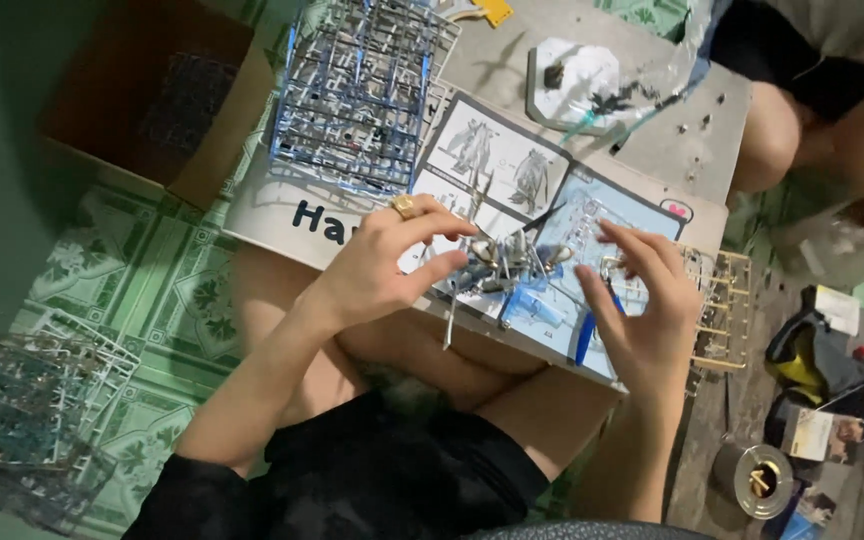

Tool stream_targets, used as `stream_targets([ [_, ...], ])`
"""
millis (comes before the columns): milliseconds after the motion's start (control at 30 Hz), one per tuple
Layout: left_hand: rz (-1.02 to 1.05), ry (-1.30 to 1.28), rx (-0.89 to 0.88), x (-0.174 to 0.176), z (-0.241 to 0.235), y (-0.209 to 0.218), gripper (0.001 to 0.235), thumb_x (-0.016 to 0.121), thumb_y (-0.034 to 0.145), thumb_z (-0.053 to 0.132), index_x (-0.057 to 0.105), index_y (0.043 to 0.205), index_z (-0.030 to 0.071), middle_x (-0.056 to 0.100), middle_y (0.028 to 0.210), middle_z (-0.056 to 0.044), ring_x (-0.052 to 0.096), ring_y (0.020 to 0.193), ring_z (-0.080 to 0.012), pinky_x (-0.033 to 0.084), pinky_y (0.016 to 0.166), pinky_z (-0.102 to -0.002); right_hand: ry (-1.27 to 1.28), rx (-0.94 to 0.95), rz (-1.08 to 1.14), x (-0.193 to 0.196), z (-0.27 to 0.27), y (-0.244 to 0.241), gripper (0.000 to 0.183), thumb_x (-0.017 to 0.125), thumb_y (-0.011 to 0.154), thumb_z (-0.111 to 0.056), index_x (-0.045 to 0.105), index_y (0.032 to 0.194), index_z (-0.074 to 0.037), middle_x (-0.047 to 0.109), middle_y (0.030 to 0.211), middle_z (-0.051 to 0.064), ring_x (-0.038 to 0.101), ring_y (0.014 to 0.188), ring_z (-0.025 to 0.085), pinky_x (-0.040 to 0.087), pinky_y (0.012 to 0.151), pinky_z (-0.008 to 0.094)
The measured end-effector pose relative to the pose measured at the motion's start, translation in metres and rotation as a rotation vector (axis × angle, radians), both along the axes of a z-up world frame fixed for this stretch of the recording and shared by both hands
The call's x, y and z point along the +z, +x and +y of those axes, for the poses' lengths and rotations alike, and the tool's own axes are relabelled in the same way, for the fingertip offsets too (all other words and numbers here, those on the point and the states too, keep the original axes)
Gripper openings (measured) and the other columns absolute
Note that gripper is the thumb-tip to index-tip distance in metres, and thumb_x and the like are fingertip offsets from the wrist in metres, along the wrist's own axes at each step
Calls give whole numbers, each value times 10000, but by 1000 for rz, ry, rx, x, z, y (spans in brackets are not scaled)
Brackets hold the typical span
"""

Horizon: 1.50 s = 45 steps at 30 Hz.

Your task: The person assembles a plastic model kit, attaching small parts to a larger figure using their hands and a pair of pliers. They reference an instruction manual and handle various plastic components and sprues on a work surface placed on their lap.

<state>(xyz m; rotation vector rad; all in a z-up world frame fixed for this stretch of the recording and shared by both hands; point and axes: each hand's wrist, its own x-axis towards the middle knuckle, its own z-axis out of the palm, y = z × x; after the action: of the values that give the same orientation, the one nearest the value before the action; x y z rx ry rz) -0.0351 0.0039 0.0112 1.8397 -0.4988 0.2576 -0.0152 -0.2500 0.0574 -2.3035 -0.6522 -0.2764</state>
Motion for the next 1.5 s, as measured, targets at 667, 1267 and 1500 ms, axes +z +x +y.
stream_targets([
  [667,205,-25,411,-50,53,-87,207,629,753,-9,707,936,49,663,781,-48,567,619,-158,460,571,-250,-570,-275,361,39,36,-23,694,767,703,-184,543,1357,-126,631,473,13,511,370,118,391,376,253],
  [1267,176,423,595,-148,55,-141,215,658,730,48,693,936,99,575,936,-36,512,893,-212,370,892,-361,-437,-43,85,20,15,-23,675,839,586,-204,602,1213,-126,586,1283,89,520,1234,257,441,1088,422],
  [1500,208,796,725,-190,55,-160,270,655,728,149,644,977,45,503,1149,-176,437,1108,-373,279,1048,-518,-200,140,-82,-101,-179,-60,728,817,586,-275,527,1212,-41,630,1187,98,653,1038,205,566,905,345],
])
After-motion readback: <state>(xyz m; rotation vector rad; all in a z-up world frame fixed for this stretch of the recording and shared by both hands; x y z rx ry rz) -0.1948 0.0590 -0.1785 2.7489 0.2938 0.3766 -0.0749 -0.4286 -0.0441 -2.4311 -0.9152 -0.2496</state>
